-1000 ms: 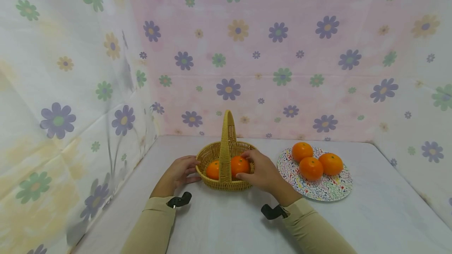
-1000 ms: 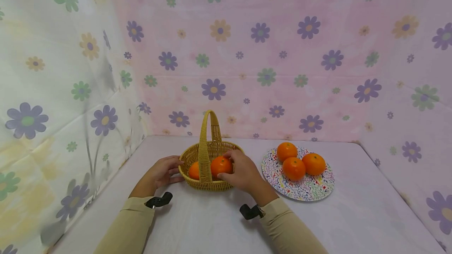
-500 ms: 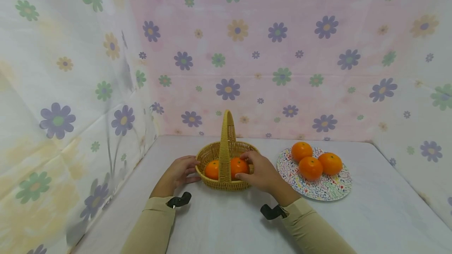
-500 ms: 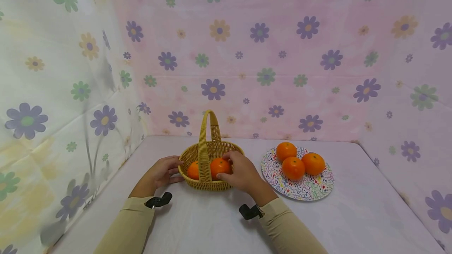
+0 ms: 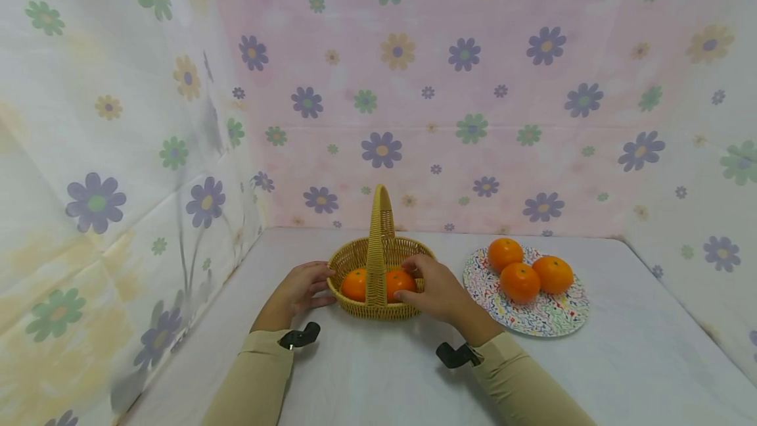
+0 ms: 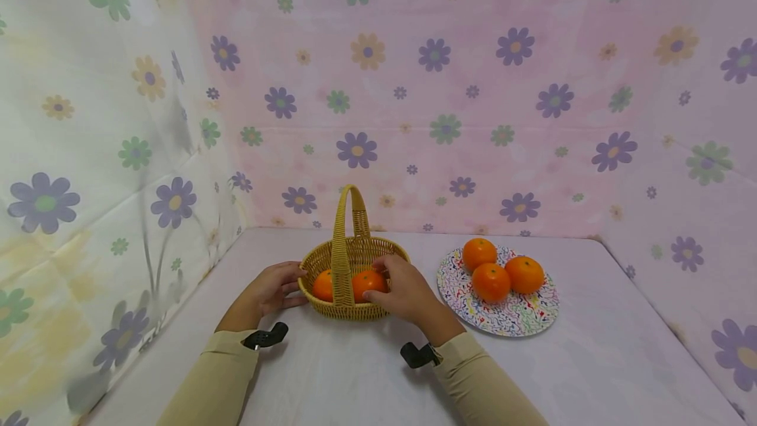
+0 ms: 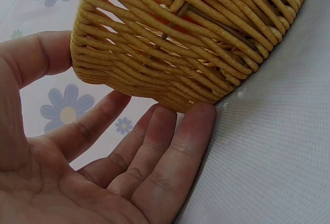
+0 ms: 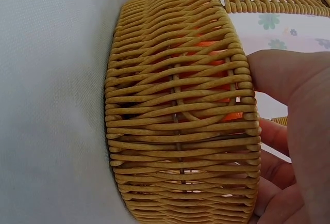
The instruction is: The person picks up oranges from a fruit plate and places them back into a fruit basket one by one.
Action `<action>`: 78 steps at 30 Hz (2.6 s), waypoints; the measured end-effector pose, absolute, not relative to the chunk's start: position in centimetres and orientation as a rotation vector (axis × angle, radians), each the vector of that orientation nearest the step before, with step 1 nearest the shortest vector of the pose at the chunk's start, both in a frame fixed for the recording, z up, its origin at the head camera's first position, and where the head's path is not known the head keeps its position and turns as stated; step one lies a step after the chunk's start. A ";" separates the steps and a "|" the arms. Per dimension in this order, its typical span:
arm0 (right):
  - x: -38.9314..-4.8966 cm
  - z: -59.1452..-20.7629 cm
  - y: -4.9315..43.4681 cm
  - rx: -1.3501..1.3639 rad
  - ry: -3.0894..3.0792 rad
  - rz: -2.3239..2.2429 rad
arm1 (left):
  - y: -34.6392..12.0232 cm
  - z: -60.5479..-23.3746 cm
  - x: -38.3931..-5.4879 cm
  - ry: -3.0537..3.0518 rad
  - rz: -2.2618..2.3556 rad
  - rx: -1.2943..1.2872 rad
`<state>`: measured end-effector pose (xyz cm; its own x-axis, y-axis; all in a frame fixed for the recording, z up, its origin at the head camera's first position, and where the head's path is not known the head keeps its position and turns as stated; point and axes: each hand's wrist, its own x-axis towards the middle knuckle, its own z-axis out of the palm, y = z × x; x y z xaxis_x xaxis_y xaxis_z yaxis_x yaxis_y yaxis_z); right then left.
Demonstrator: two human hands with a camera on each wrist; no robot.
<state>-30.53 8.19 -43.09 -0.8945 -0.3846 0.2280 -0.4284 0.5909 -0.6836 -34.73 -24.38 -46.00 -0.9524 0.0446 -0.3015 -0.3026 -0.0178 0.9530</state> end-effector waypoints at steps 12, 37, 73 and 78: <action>-30.6 -43.0 8.1 0.693 -2.772 1.204 | -24.4 -46.0 -34.7 2.006 2.061 -0.253; -32.0 -42.1 10.4 0.676 -2.675 1.051 | -24.3 -45.8 -34.5 2.006 2.071 -0.243; -33.3 -39.2 18.5 0.239 -2.636 1.013 | -24.2 -46.0 -34.9 2.017 2.053 -0.275; -33.5 -39.3 19.4 0.174 -2.656 1.015 | -24.2 -46.0 -34.6 2.026 2.043 -0.265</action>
<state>-33.48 19.37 -39.35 -0.9501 -0.0088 0.3119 -0.2146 0.7439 -0.6329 -34.59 -24.23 -45.98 -0.9517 0.0497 -0.3029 -0.3033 -0.0003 0.9529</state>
